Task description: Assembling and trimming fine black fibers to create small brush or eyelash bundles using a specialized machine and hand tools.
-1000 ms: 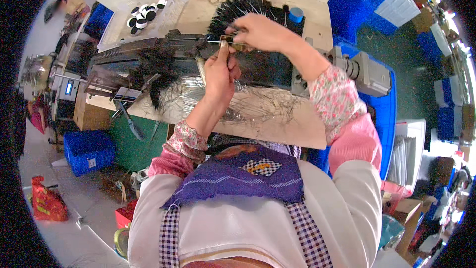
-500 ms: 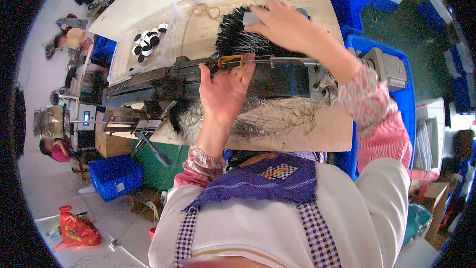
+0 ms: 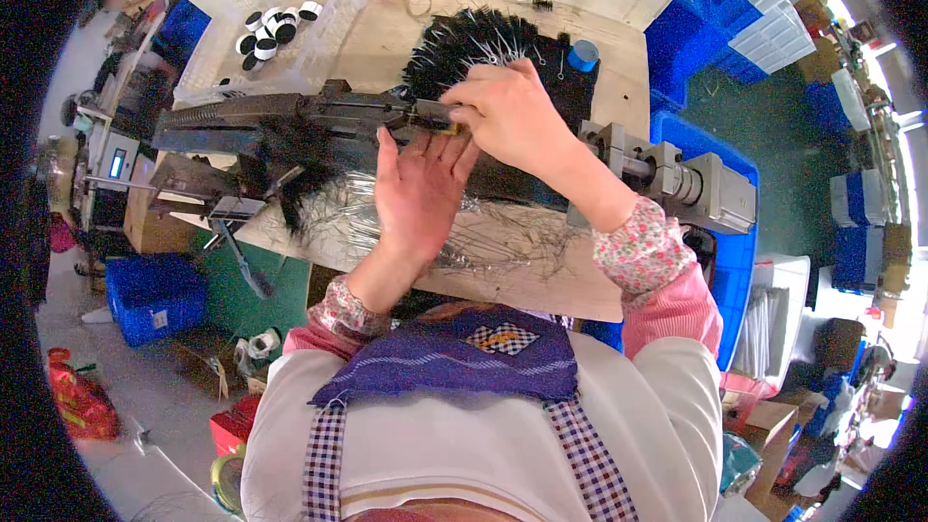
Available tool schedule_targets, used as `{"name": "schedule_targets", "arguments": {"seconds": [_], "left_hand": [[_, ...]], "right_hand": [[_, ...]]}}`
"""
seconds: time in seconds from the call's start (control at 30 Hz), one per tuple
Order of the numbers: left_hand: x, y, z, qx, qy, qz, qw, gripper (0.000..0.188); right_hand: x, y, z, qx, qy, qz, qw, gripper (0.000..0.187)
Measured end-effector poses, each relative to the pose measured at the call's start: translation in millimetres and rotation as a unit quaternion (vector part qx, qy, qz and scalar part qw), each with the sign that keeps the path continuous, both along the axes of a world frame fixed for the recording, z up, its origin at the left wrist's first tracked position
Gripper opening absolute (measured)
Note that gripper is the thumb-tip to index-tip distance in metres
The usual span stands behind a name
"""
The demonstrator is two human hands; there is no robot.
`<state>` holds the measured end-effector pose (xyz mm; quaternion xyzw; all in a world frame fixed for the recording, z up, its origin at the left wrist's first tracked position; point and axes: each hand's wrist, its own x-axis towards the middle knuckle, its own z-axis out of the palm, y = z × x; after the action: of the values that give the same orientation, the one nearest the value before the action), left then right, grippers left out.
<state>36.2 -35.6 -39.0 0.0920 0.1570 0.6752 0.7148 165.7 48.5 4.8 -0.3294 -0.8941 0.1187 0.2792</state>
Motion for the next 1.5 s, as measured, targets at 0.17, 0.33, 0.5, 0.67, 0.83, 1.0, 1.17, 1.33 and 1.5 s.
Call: {"name": "schedule_targets", "arguments": {"seconds": [0.17, 0.33, 0.5, 0.67, 0.83, 1.0, 1.17, 1.33, 1.5], "left_hand": [[-10.0, 1.8, 3.4, -0.019, 0.000, -0.009, 1.000, 0.066], [-15.0, 5.5, 4.0, -0.012, -0.059, -0.060, 0.996, 0.066], [-8.4, 6.2, 7.4, -0.017, -0.042, -0.052, 0.998, 0.067], [-10.9, 5.7, 0.5, -0.006, -0.064, -0.056, 0.996, 0.068], [-15.9, -2.3, 12.3, -0.032, -0.049, -0.025, 0.998, 0.064], [-23.1, -4.3, 4.9, 0.010, -0.050, -0.039, 0.998, 0.058], [-24.9, -2.5, 24.1, -0.092, 0.002, -0.064, 0.994, 0.052], [-28.2, 8.2, 17.7, -0.084, 0.016, -0.076, 0.993, 0.040], [-7.1, -0.6, 5.8, -0.073, 0.131, -0.043, 0.988, 0.024]], "right_hand": [[5.0, -4.1, 5.0, 0.026, -0.010, -0.004, 1.000, 0.011], [10.2, -4.4, 5.3, 0.057, -0.042, -0.002, 0.998, 0.012], [8.8, -3.6, 12.4, 0.065, -0.027, -0.004, 0.997, 0.013], [-6.2, -16.3, 1.3, 0.156, -0.051, -0.003, 0.986, 0.014], [-0.5, -21.8, 31.1, -0.013, 0.039, -0.084, 0.996, 0.018], [-15.4, -40.0, 18.5, 0.028, -0.151, -0.061, 0.986, 0.018], [-23.2, -41.0, 17.5, 0.048, -0.185, -0.056, 0.980, 0.023], [-16.9, -35.3, 12.5, 0.112, -0.189, -0.030, 0.975, 0.023], [34.9, -77.2, -14.8, -0.013, -0.123, -0.059, 0.991, 0.025]]}}
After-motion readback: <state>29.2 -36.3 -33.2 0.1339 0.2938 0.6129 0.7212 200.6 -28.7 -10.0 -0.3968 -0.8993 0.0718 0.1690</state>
